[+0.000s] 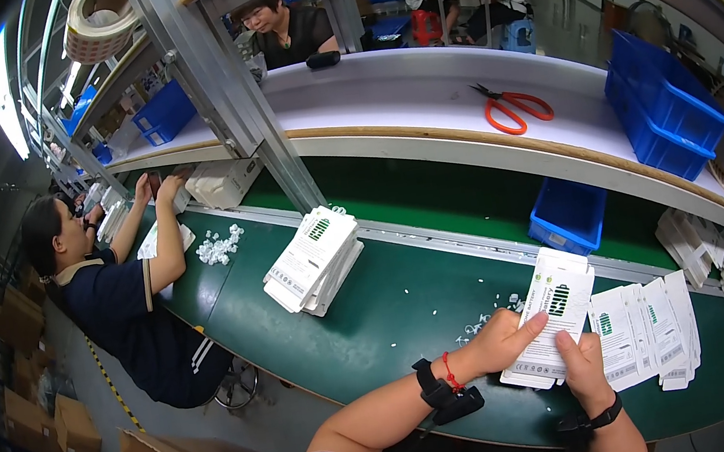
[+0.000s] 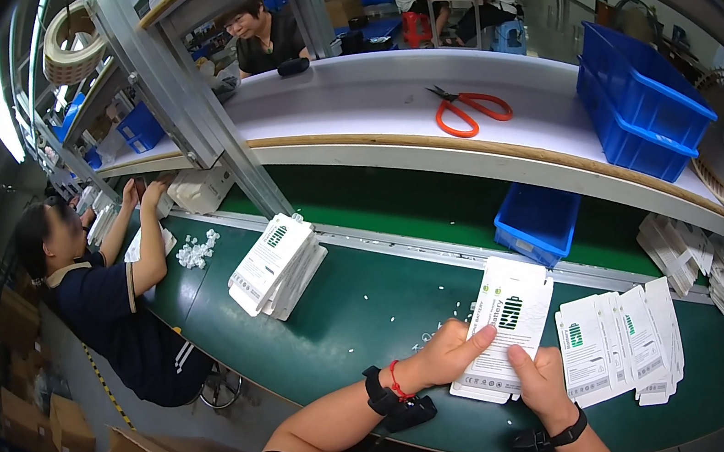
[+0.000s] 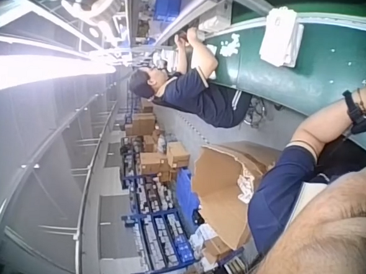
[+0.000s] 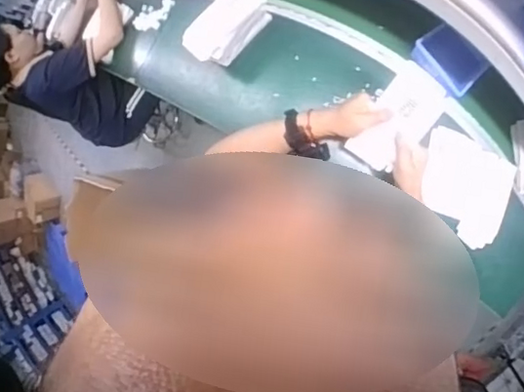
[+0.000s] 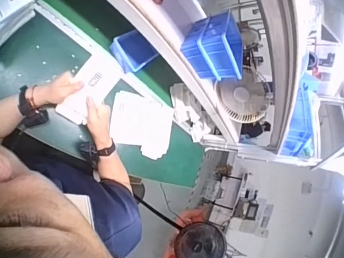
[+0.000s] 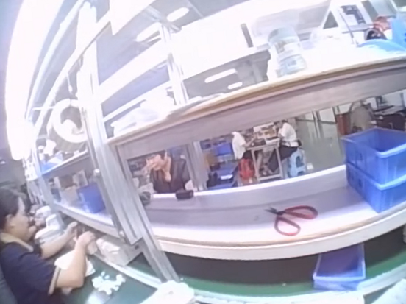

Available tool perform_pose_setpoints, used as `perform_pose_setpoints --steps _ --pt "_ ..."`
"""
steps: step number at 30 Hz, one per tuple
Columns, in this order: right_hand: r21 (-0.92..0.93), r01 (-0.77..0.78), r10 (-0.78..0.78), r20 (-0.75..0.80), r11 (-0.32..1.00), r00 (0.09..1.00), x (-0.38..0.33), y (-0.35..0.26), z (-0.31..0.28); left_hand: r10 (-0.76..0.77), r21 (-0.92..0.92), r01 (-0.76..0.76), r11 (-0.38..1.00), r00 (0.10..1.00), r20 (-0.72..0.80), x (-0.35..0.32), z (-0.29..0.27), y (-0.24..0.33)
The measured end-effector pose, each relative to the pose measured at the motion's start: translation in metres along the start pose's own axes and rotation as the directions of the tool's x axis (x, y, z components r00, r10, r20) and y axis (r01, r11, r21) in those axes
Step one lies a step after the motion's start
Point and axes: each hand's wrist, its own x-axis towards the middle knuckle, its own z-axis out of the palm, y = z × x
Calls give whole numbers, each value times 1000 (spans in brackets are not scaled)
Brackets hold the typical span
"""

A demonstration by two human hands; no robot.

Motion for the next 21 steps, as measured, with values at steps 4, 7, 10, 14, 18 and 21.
perform_pose_setpoints --steps 4,7,10,14,18,21 --pt "-36 10 -10 -5 999 1000 -1 -2 -1 -1 -6 1 1000 1000 6 0 1 1" --pt "-30 5 -6 -15 1000 1000 -1 -1 0 1 0 -1 1000 1000 3 0 1 0" --pt "-2 -2 2 -4 1000 1000 -1 -2 1 7 14 -7 1000 1000 -3 0 0 0" --pt "-5 -6 6 -12 1000 1000 -2 0 0 13 -8 -13 1000 1000 -4 0 0 0" --pt "-18 -11 10 -9 1000 1000 -2 -2 1 6 8 -6 1000 1000 -2 -1 0 0" --pt "-7 -4 4 -10 1000 1000 -1 1 -1 0 30 0 1000 1000 14 0 -1 0"
